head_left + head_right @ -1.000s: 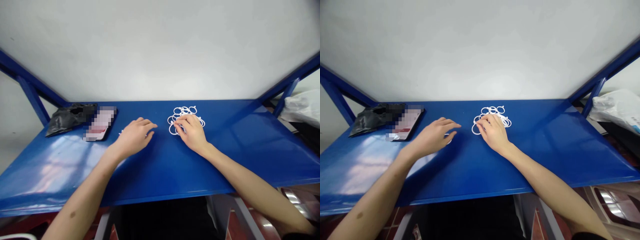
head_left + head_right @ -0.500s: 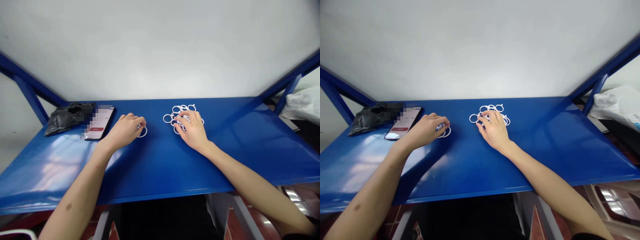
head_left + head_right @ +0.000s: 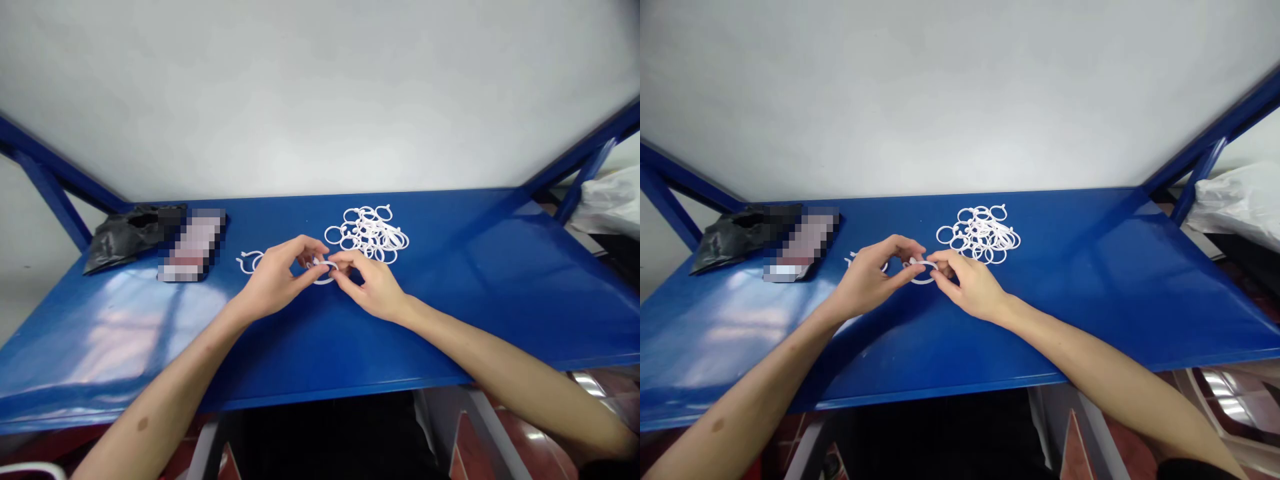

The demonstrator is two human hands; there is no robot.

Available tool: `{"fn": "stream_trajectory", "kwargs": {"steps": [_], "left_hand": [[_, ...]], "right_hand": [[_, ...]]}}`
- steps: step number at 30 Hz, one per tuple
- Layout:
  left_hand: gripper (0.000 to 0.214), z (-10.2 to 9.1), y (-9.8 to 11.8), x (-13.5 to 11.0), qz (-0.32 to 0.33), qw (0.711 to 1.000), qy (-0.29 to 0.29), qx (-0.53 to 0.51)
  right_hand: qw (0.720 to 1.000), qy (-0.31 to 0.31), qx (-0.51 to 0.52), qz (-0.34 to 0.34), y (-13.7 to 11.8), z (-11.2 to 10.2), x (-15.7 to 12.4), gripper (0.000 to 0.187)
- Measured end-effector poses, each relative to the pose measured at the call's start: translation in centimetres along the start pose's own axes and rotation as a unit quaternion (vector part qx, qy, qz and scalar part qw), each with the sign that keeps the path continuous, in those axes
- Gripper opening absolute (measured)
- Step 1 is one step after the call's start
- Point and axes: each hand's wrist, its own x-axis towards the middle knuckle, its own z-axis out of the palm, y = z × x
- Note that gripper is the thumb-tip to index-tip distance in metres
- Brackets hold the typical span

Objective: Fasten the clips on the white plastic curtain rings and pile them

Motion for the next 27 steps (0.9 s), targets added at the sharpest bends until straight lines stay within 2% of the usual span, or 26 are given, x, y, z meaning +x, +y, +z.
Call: {"fn": "stream_trajectory", "kwargs": {"steps": [2, 5, 9, 15, 19, 23, 27], "left_hand": [[0.027, 0.1, -0.2, 0.0, -0.042, 0.999, 0.013, -0.024], [0.025, 0.0, -0.8, 0.2, -0.085, 0.996, -0.007, -0.031], [0.024, 0.2, -1.6, 0.3, -0.098, 0.994, -0.026, -0.029], [0.021, 1.1, -1.8, -0.3, -0.051, 0.998, 0.037, 0.004], [0.022, 1.3, -1.9, -0.7, -0.009, 0.998, 0.056, 0.01], [0.027, 1.4, -2.1, -0.7, 0.008, 0.999, 0.034, 0.018], [0.029, 0.6, -1.8, -0.2, -0.003, 0.996, -0.015, 0.083]], "right_hand": [[1.0, 0.029, -0.007, 0.001, 0.0, 0.0, -0.1, 0.021], [0.998, 0.065, -0.024, -0.006, 0.1, -0.1, -0.1, 0.024], [0.998, 0.047, -0.027, -0.038, 0.1, -0.1, 0.0, 0.027], [0.993, 0.053, -0.039, -0.103, -0.3, 0.1, -0.1, 0.023], [0.99, 0.053, -0.058, -0.12, -0.8, 0.1, -0.4, 0.024], [0.988, 0.032, -0.08, -0.128, -0.7, 0.2, -0.6, 0.022], [0.987, 0.037, -0.116, -0.103, -0.1, 0.2, 0.1, 0.024]]}}
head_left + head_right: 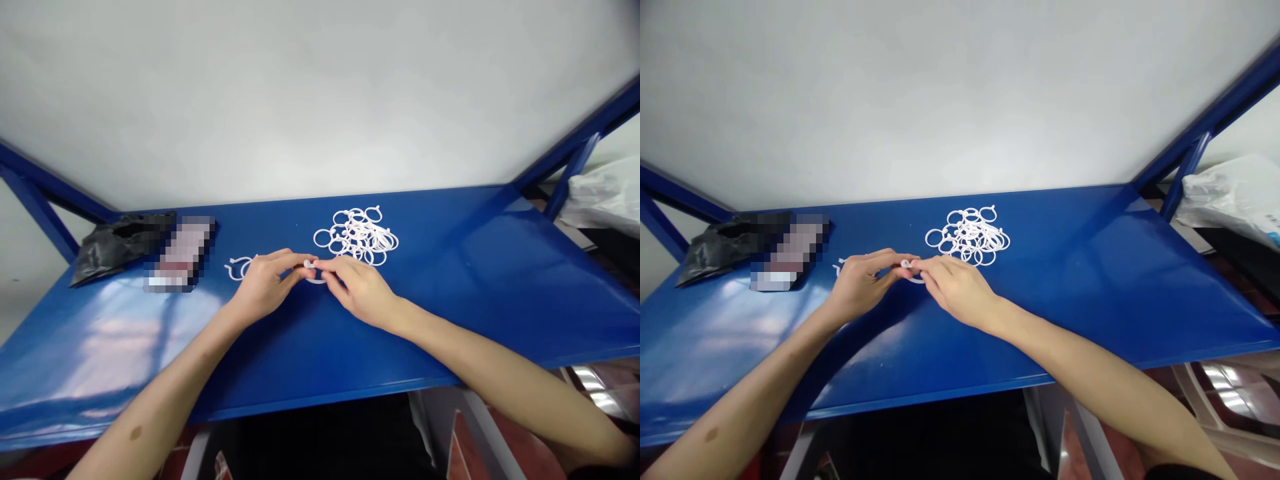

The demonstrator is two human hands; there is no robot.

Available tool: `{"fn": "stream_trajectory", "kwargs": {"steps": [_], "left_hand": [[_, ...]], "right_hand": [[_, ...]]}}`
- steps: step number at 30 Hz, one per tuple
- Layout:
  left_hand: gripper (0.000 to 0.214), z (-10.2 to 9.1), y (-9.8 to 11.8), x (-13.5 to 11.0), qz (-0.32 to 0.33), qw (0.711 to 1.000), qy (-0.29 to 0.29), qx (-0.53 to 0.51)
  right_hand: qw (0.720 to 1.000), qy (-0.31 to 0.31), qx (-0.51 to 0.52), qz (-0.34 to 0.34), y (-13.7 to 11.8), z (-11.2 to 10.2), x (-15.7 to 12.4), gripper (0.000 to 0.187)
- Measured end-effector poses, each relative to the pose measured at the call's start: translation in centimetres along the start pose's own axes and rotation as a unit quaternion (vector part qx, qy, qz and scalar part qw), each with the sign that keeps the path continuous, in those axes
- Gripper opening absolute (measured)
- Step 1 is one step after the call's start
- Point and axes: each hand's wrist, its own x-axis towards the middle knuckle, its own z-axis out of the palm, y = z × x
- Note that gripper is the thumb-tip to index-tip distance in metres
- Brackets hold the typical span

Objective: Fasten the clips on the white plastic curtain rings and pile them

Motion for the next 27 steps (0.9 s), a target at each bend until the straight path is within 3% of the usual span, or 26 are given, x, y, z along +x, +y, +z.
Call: {"fn": "stream_trajectory", "kwargs": {"steps": [5, 8, 11, 16, 22, 27], "left_hand": [[0.036, -3.3, -1.9, 0.6, -0.036, 0.986, -0.041, 0.156], [0.04, -5.0, -4.3, 0.5, -0.064, 0.968, -0.098, 0.22], [0.037, -5.5, -6.0, 0.2, -0.092, 0.956, -0.14, 0.24], [0.023, -5.2, -6.5, 0.2, -0.076, 0.962, -0.123, 0.232], [0.017, -5.2, -4.6, 0.8, -0.073, 0.975, -0.05, 0.202], [0.016, -3.7, -1.9, 0.9, -0.074, 0.994, 0.013, 0.073]], "right_hand": [[0.984, 0.01, -0.143, 0.102, 2.6, -1.8, 2.5, 0.021], [0.965, -0.025, -0.227, 0.132, 5.0, -3.2, 4.4, 0.015], [0.952, -0.055, -0.27, 0.133, 7.4, -3.6, 6.0, 0.017], [0.943, -0.078, -0.3, 0.117, 9.4, -2.5, 6.8, 0.029], [0.949, -0.022, -0.303, 0.088, 6.8, -3.2, 5.7, 0.025], [0.983, -0.021, -0.163, 0.083, 1.5, -2.5, 3.5, 0.021]]}}
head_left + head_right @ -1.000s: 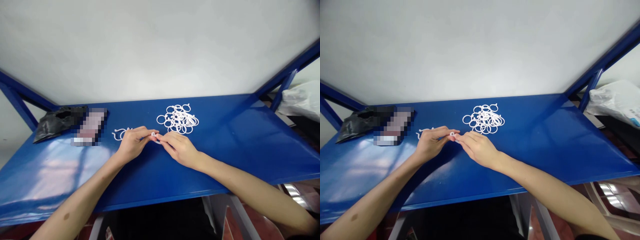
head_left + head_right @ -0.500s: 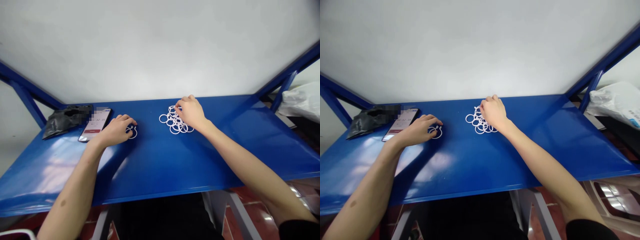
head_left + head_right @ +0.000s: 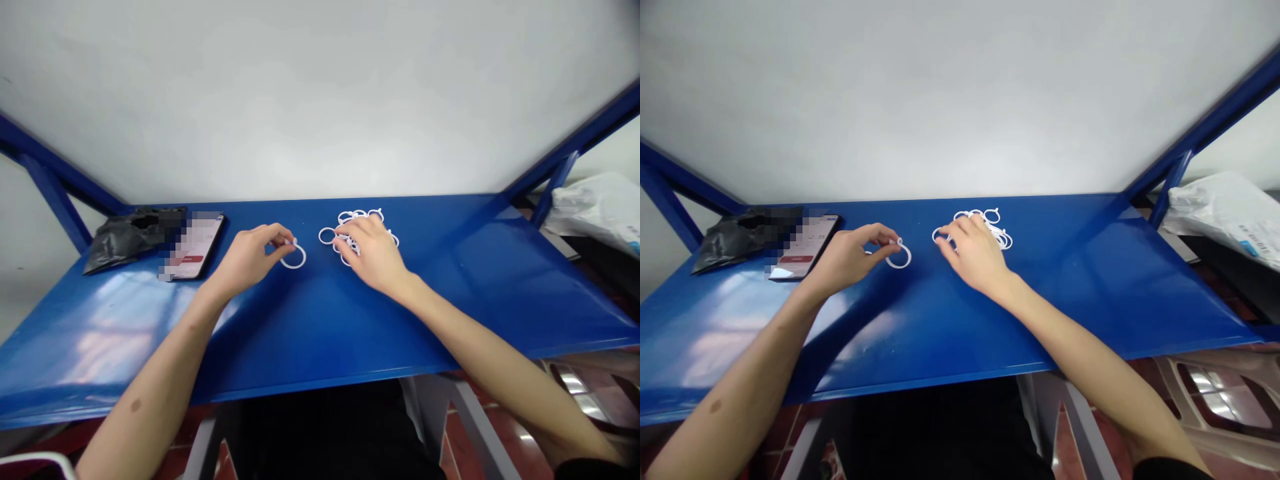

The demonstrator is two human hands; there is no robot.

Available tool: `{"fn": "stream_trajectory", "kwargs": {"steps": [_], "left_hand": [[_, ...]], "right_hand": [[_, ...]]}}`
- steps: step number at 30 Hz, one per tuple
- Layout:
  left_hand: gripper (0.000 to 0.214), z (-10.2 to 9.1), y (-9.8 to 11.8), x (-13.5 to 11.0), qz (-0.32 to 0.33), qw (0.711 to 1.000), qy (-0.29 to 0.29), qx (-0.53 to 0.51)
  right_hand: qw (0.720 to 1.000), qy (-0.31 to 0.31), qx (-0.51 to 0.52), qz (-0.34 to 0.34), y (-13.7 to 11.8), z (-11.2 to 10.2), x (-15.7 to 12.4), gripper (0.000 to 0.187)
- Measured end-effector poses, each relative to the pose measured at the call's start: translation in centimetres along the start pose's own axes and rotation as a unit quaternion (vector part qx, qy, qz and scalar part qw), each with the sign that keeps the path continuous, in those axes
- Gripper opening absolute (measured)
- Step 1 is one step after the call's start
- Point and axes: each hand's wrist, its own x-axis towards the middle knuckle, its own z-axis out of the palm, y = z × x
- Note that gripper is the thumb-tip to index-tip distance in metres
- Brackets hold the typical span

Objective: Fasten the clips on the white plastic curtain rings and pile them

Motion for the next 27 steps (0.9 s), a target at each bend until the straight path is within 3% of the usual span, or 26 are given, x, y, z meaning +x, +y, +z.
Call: {"fn": "stream_trajectory", "kwargs": {"steps": [3, 5, 11, 14, 22, 27], "left_hand": [[0.022, 1.4, 1.7, -0.5, 0.009, 0.996, 0.011, -0.091], [0.023, 2.3, 2.5, -0.8, 0.003, 0.989, 0.001, -0.15], [0.024, 3.7, 2.9, -1.0, -0.071, 0.953, -0.002, -0.294], [0.024, 4.2, 2.9, -1.0, -0.101, 0.934, 0.003, -0.343], [0.009, 5.1, 4.1, -2.1, -0.125, 0.947, 0.05, -0.291], [0.009, 5.6, 3.8, -2.1, -0.137, 0.934, 0.063, -0.323]], "right_hand": [[0.988, -0.062, 0.139, 0.038, -2.3, 1.1, -2.2, 0.033], [0.974, -0.068, 0.205, 0.067, -2.9, 2.0, -3.3, 0.027], [0.947, 0.002, 0.296, 0.122, -2.3, 2.9, -4.1, 0.017], [0.94, 0.006, 0.319, 0.121, -2.1, 2.7, -4.0, 0.014], [0.922, 0.012, 0.369, 0.113, -2.2, 2.3, -4.3, 0.012], [0.924, 0.012, 0.365, 0.109, -2.5, 2.1, -4.0, 0.011]]}}
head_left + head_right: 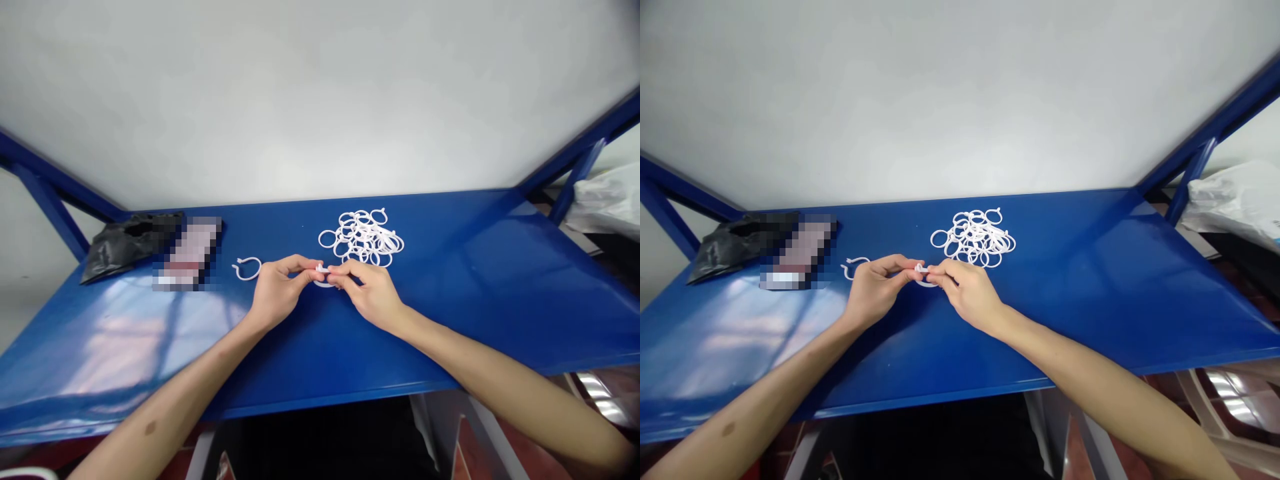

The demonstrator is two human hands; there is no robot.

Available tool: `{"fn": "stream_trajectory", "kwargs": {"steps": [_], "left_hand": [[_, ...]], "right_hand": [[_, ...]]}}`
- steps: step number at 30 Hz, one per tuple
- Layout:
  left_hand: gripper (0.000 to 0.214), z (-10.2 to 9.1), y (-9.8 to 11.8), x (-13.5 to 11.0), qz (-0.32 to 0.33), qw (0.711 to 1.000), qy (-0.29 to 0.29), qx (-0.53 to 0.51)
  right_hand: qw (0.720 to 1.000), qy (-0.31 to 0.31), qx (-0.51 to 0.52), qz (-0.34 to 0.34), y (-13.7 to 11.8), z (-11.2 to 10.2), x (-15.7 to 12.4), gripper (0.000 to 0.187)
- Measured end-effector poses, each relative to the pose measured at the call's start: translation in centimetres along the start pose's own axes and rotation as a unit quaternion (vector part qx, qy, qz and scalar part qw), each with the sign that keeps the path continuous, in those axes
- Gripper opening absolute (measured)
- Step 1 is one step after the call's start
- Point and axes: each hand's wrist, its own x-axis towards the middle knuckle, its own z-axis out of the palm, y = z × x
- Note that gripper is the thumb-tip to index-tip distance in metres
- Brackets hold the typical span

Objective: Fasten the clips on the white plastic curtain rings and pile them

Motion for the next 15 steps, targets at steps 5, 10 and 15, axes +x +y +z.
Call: {"fn": "stream_trajectory", "kwargs": {"steps": [5, 10, 15], "left_hand": [[0.008, -0.1, -0.1, 0.0, 0.011, 1.0, 0.015, -0.001], [0.011, 0.3, -0.3, -0.6, 0.073, 0.996, -0.008, 0.042], [0.014, -0.7, 0.6, 0.3, 0.135, 0.98, -0.053, 0.134]], "right_hand": [[1.0, 0.006, 0.006, 0.005, -0.3, 0.3, 0.1, 0.011], [0.997, -0.022, -0.049, -0.05, 0.3, 0.0, -0.5, 0.016], [0.984, -0.025, -0.14, -0.111, 0.5, -0.3, 0.0, 0.019]]}}
